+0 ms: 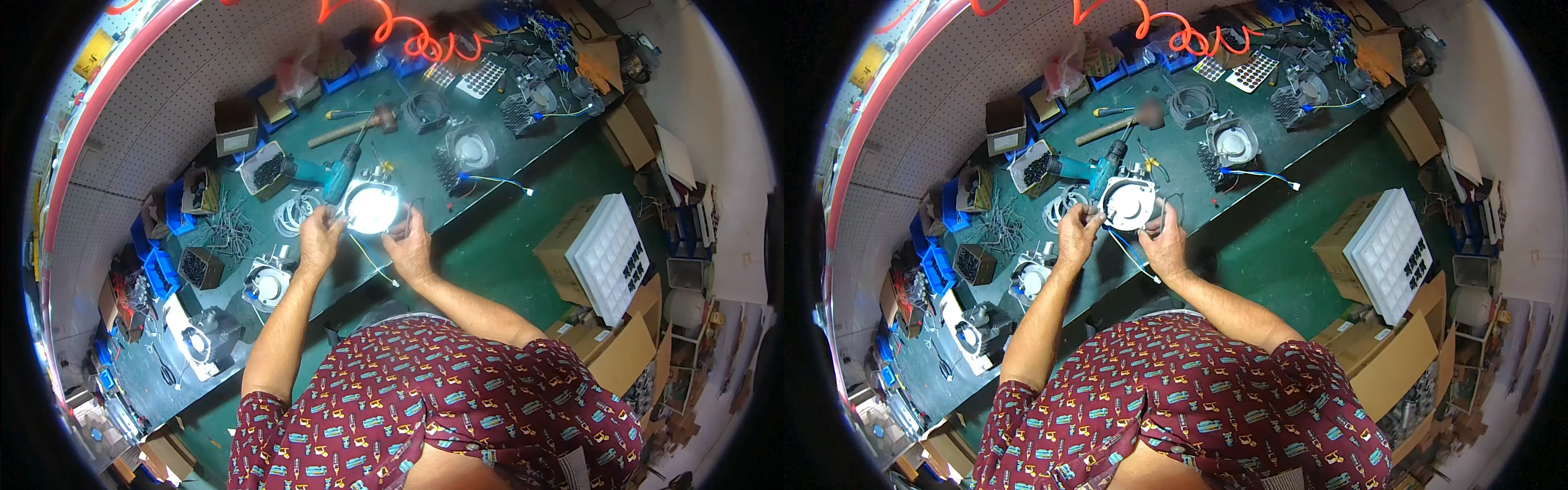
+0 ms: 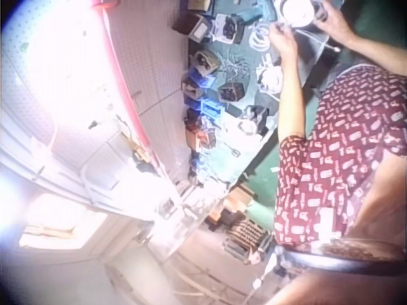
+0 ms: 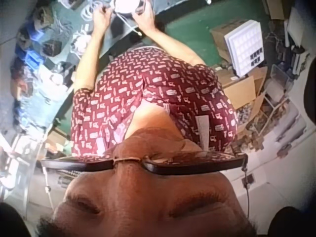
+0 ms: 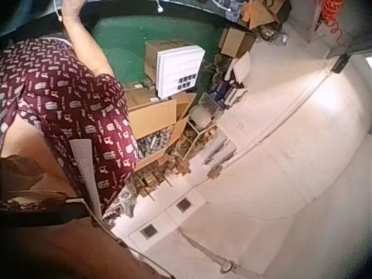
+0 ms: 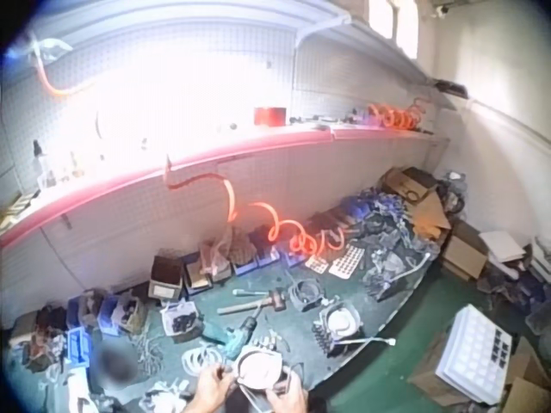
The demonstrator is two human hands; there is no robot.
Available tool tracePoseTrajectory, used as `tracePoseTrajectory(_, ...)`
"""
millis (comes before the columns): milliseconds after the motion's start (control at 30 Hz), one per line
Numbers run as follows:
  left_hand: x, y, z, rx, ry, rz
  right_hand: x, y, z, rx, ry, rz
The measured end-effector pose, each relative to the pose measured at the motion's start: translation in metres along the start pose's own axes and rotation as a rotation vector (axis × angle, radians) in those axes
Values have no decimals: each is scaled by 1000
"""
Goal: The person assembles small electronic components on a workbench. They connect wires to circular housings, attach black fan-like parts, and use a power drill to secure pieces. The person handles multiple units one at a time, placing finished assemblies on the table.
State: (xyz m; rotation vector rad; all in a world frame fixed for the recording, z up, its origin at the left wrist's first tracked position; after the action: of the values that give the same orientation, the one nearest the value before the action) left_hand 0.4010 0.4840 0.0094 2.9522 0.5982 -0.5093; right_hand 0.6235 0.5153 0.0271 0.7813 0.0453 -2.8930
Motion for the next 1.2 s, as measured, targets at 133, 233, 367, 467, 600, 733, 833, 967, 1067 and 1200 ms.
tracePoseTrajectory(133, 1, -3, 16, 88, -50, 39, 1, 1, 1, 17, -10, -1)
tracePoseTrajectory(233, 4, -5, 25, 27, -18, 75, 1, 2, 4, 16, -11, -7)
tracePoseTrajectory(367, 14, 5, 24, 14, 74, 4, -5, -3, 1, -21, 18, 12)
tracePoseTrajectory(467, 27, 24, 21, -142, 154, -108, -11, -12, -4, -78, 54, 51)
tracePoseTrajectory(600, 53, 48, 10, -273, 365, -219, -23, -27, -7, -168, 84, 63)
tracePoseTrajectory(733, 70, 61, 8, -351, 564, -299, -29, -44, -15, -220, 63, 119)
tracePoseTrajectory(833, 71, 62, 0, -406, 574, -327, -39, -51, -19, -225, -8, 151)
tracePoseTrajectory(967, 69, 67, -3, -439, 600, -338, -69, -55, -10, 23, -378, 132)
tracePoseTrajectory(1067, 66, 75, -3, -477, 654, -354, -93, -50, 6, 127, -626, 147)
tracePoseTrajectory(1200, 52, 100, -37, -369, 638, -380, -92, -37, 31, 290, -1024, 448)
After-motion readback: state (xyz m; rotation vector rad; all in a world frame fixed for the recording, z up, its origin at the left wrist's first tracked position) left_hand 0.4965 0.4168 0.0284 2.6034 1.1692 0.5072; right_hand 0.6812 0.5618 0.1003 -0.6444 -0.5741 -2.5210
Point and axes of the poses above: each hand's wrist, its own y-axis away from the middle knuckle, its own x-axis out of the palm, z = x × y, the point moved 5 cm from there along -y, towards the middle knuckle, and after that the axes turned 12 degrees about y, right-handed, at the moved point
